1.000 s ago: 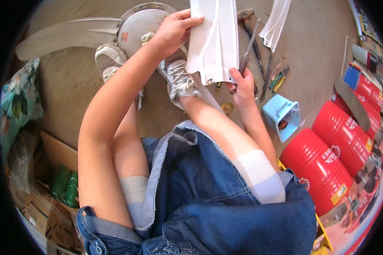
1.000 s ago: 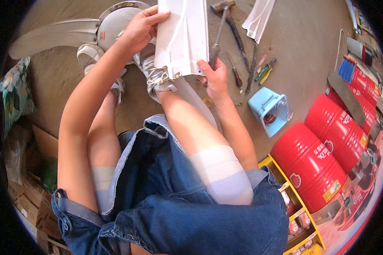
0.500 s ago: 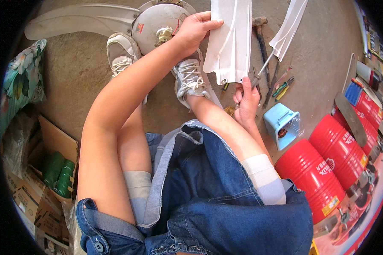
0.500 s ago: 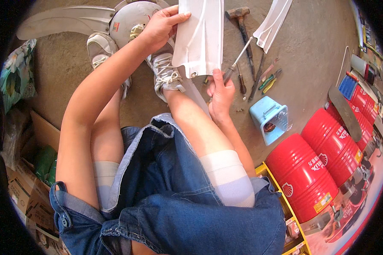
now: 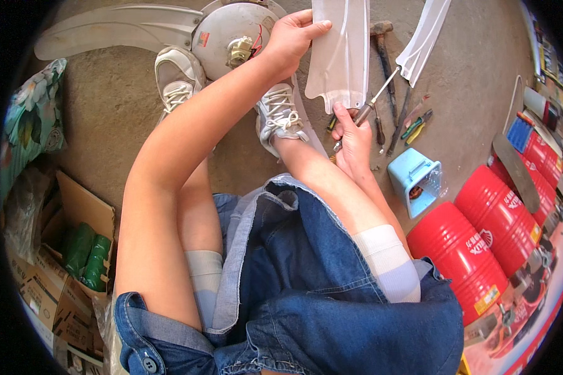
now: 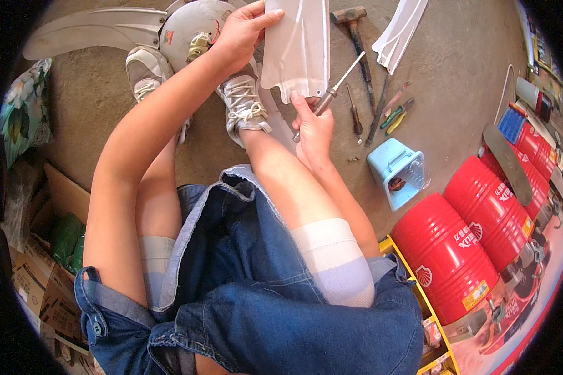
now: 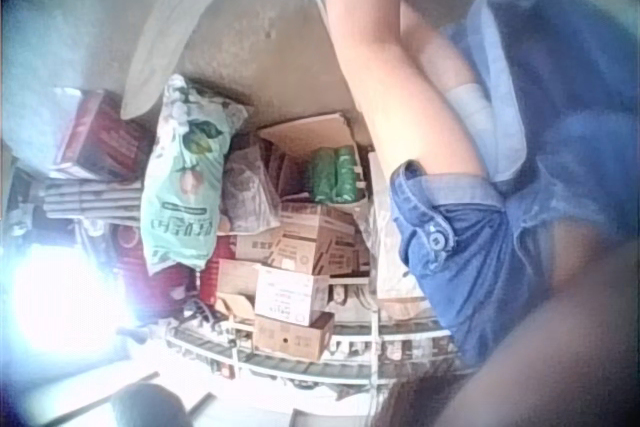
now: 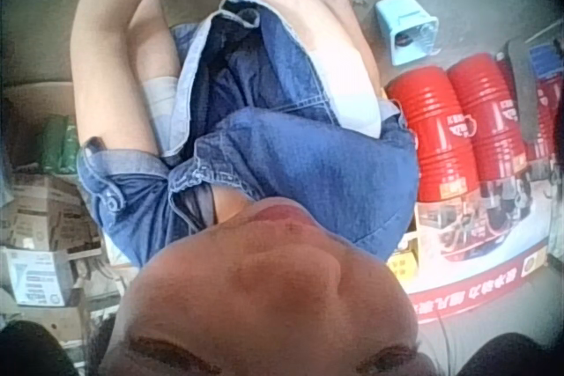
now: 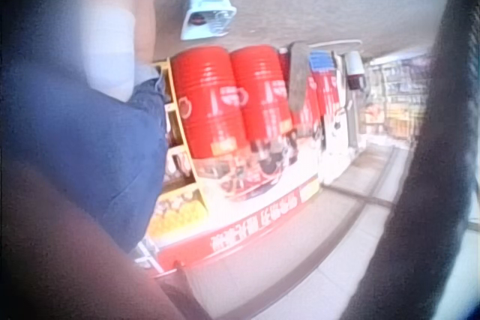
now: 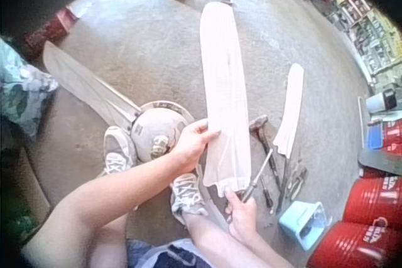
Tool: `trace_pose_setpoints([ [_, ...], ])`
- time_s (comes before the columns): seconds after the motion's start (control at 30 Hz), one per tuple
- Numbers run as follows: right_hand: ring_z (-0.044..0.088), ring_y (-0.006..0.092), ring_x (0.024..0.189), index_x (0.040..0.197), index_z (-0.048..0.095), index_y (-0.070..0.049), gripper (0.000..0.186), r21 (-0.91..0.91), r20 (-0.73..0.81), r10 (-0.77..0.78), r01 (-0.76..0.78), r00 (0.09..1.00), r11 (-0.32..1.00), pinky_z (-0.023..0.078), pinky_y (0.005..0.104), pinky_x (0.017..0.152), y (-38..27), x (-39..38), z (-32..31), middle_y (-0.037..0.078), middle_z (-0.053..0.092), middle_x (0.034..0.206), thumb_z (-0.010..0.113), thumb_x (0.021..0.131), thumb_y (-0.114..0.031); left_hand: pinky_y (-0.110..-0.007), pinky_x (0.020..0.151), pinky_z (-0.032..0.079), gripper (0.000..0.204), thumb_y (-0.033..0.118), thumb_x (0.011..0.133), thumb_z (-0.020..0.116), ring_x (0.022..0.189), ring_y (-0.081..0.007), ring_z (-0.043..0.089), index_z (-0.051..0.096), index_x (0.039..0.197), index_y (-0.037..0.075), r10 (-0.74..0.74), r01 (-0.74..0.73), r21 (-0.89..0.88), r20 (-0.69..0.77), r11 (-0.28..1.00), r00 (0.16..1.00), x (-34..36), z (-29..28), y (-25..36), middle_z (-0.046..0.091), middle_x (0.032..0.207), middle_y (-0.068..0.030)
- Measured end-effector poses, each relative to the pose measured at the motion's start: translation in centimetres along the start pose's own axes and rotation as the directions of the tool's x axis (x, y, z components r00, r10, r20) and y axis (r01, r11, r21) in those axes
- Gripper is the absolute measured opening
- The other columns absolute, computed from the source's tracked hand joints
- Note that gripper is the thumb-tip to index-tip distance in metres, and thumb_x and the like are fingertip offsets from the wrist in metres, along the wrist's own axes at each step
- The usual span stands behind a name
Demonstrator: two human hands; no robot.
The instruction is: The person sits on the floor and uses a screwdriver to remove a blade from a ceiling fan. They then use a hammer to tap the fan's central hub and continue to manipulate the fan's components with their hands.
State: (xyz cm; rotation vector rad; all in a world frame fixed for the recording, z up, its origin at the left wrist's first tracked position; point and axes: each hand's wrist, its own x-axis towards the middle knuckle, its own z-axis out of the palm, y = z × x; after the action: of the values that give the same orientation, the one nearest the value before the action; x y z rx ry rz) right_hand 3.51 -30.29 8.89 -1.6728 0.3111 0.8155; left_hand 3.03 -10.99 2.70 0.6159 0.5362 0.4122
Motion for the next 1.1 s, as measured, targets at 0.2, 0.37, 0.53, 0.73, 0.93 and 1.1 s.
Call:
trace_pose_setpoints([
  [0.2,0.054,0.0096,0.059,0.086,0.057,-0.003,0.021,-0.146,0.057,0.143,-0.133,0.988,0.98,0.043,0.0216,0.053,-0.2,0.2,-0.6,0.002,0.058,0.073,0.073,0.078,-0.013,-0.028,0.078,0.049,0.021,0.009,0.084,0.063,0.083,-0.0122,0.062,0.065,0.104,0.003,-0.05,0.051,0.032,-0.031,0.998,0.998,-0.1,-1.1,-0.7,0.067,0.096,-0.004],
  [0.37,0.061,0.0118,0.07,0.093,0.058,0.0,0.022,-0.239,0.003,0.069,-0.066,0.998,0.969,0.049,0.0236,0.061,1.6,-0.9,-5.8,0.006,0.063,0.08,0.071,0.079,-0.01,-0.029,0.079,0.049,0.023,0.008,0.085,0.059,0.087,-0.0149,0.062,0.061,0.107,0.002,-0.11,0.111,0.057,-0.021,0.992,0.994,-0.3,-1.8,-0.3,0.065,0.099,-0.0047],
  [0.53,0.062,0.0138,0.065,0.091,0.055,0.003,0.015,-0.274,-0.436,-0.01,-0.122,0.9,0.954,0.05,0.0231,0.057,9.5,2.5,-19.1,0.008,0.063,0.078,0.065,0.081,-0.002,-0.031,0.082,0.049,0.027,0.005,0.086,0.056,0.093,-0.0189,0.062,0.057,0.112,-0.001,-0.183,0.184,0.028,-0.042,0.983,0.982,-1.2,-1.6,1.0,0.064,0.104,-0.0084],
  [0.73,0.063,0.0159,0.061,0.09,0.054,0.004,0.01,-0.432,-0.655,-0.147,-0.208,0.742,0.877,0.051,0.024,0.053,14.9,5.5,-30.5,0.011,0.063,0.077,0.059,0.082,0.005,-0.03,0.081,0.051,0.027,0.005,0.086,0.055,0.091,-0.0187,0.062,0.056,0.113,-0.001,-0.225,0.225,0.014,-0.012,0.974,0.974,-0.8,-1.7,0.4,0.064,0.103,-0.0087],
  [0.93,0.062,0.015,0.057,0.088,0.057,0.003,0.008,-0.382,-0.712,-0.103,-0.26,0.695,0.887,0.05,0.0235,0.051,14.4,5.5,-31.8,0.009,0.064,0.073,0.06,0.081,0.004,-0.03,0.078,0.052,0.026,0.006,0.087,0.054,0.089,-0.0181,0.063,0.056,0.112,-0.001,-0.225,0.225,0.03,-0.018,0.974,0.974,-0.3,-1.6,0.2,0.064,0.101,-0.0084],
  [1.1,0.052,0.0081,0.05,0.09,0.061,0.001,0.012,-0.449,-0.528,-0.245,-0.022,0.813,0.893,0.041,0.0217,0.045,10.0,6.0,-23.0,0.005,0.066,0.072,0.063,0.083,-0.009,-0.03,0.076,0.052,0.026,0.007,0.087,0.054,0.088,-0.0181,0.063,0.056,0.112,-0.001,-0.231,0.233,0.046,-0.039,0.971,0.972,-0.5,-1.8,0.0,0.064,0.1,-0.0084],
])
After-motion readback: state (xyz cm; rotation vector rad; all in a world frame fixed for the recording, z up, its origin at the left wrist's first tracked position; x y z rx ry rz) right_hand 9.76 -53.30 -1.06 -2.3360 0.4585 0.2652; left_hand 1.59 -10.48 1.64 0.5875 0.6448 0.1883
